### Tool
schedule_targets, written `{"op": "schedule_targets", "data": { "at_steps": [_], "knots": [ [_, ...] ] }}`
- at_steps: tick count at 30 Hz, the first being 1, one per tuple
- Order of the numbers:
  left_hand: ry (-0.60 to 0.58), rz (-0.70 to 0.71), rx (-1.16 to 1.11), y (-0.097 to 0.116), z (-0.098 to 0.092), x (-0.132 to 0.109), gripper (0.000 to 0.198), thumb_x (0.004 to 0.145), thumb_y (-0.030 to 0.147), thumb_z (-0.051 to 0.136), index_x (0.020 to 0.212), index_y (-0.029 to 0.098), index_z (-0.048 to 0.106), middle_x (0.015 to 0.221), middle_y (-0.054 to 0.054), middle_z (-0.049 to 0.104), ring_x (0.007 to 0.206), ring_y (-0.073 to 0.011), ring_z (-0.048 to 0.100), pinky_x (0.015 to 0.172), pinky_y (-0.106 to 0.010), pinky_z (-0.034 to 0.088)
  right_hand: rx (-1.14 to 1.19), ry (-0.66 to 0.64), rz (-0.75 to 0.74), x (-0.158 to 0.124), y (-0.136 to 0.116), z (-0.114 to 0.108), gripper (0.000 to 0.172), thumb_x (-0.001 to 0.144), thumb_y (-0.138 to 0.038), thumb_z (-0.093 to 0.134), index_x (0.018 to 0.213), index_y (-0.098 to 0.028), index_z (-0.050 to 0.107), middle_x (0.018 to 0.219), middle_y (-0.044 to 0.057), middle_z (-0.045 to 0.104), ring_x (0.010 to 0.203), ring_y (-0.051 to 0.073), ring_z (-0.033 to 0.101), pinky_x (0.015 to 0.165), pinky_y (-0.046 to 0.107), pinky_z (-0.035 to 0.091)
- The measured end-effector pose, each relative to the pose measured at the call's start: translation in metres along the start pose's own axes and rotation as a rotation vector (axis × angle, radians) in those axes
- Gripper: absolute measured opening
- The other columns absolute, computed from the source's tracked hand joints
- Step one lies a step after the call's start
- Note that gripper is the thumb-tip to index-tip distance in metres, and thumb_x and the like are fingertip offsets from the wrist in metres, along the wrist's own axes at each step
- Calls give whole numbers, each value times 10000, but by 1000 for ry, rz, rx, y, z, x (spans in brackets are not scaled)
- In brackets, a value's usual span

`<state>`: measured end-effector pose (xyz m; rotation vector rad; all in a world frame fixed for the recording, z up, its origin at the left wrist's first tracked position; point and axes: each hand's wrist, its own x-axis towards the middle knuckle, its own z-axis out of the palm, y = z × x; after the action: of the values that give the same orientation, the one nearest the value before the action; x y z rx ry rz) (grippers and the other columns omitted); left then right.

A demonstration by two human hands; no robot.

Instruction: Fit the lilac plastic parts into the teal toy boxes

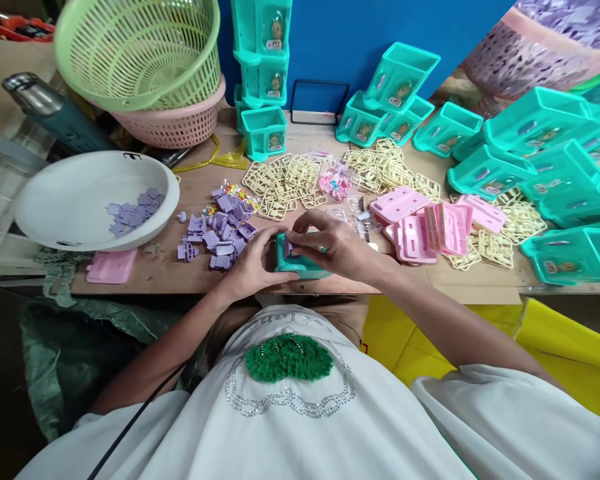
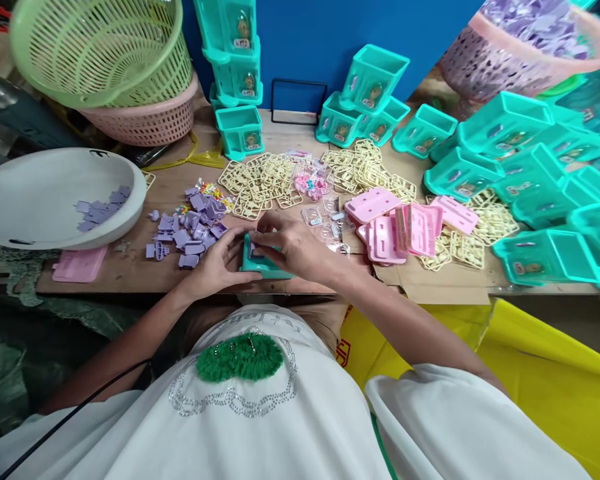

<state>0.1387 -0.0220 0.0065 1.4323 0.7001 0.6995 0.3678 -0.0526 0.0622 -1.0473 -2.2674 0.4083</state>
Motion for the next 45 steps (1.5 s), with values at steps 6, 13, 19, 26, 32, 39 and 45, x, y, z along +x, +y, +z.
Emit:
{"op": "schedule_targets", "data": {
  "at_steps": [6, 13, 19, 26, 32, 39, 45],
  "knots": [
    [-28, -190, -266, 10, -4, 5, 586, 795, 378, 886, 1305, 201, 660, 1367, -103, 689, 1308, -271, 650, 1110, -368, 530, 33, -54, -19, 5, 2, -4, 296, 1093, -328, 552, 1141, -198, 814, 1073, 141, 680, 920, 207, 670, 806, 345, 561],
    [-8, -255, -193, 13, -10, 13, 485, 670, 243, 928, 1100, 189, 712, 1036, -33, 760, 989, -199, 713, 853, -276, 557, 94, -84, 10, 3, 5, -5, 337, 1096, -398, 548, 1151, -219, 828, 1074, 134, 671, 931, 212, 663, 832, 366, 562],
    [-9, -277, -170, 17, -7, 18, 405, 691, 258, 869, 1064, 184, 730, 937, -15, 747, 926, -194, 707, 811, -272, 540, 165, -42, 37, -1, 6, -3, 351, 1072, -470, 587, 1192, -238, 821, 1102, 123, 667, 972, 215, 669, 857, 370, 576],
    [-167, -245, -178, 21, -9, 22, 331, 702, 288, 883, 1007, 195, 792, 1019, -40, 799, 985, -233, 730, 865, -295, 568, 206, -32, 0, -11, 11, -1, 362, 1086, -436, 568, 1308, -230, 766, 1166, 142, 666, 1056, 221, 672, 877, 364, 578],
    [-214, -306, -198, 16, -15, 29, 436, 661, 279, 943, 1066, 196, 803, 1076, -60, 805, 1034, -255, 754, 922, -328, 590, 133, -107, -41, -4, 10, -9, 359, 1102, -414, 534, 1229, -211, 802, 1110, 138, 670, 968, 216, 658, 840, 359, 541],
    [-237, -308, -201, 14, -18, 34, 473, 616, 229, 955, 1067, 206, 817, 1063, -55, 808, 1065, -269, 766, 940, -340, 608, 119, -164, -78, 3, 10, -10, 371, 1112, -390, 512, 1184, -173, 804, 1088, 145, 671, 965, 215, 652, 814, 345, 526],
    [-317, -330, -175, 21, -20, 35, 501, 667, 213, 931, 1151, 202, 799, 1118, -68, 803, 1065, -266, 762, 933, -333, 607, 205, -144, -51, -1, 13, -2, 401, 1109, -445, 506, 1214, -195, 801, 1118, 143, 663, 1030, 223, 645, 865, 355, 535]
  ]
}}
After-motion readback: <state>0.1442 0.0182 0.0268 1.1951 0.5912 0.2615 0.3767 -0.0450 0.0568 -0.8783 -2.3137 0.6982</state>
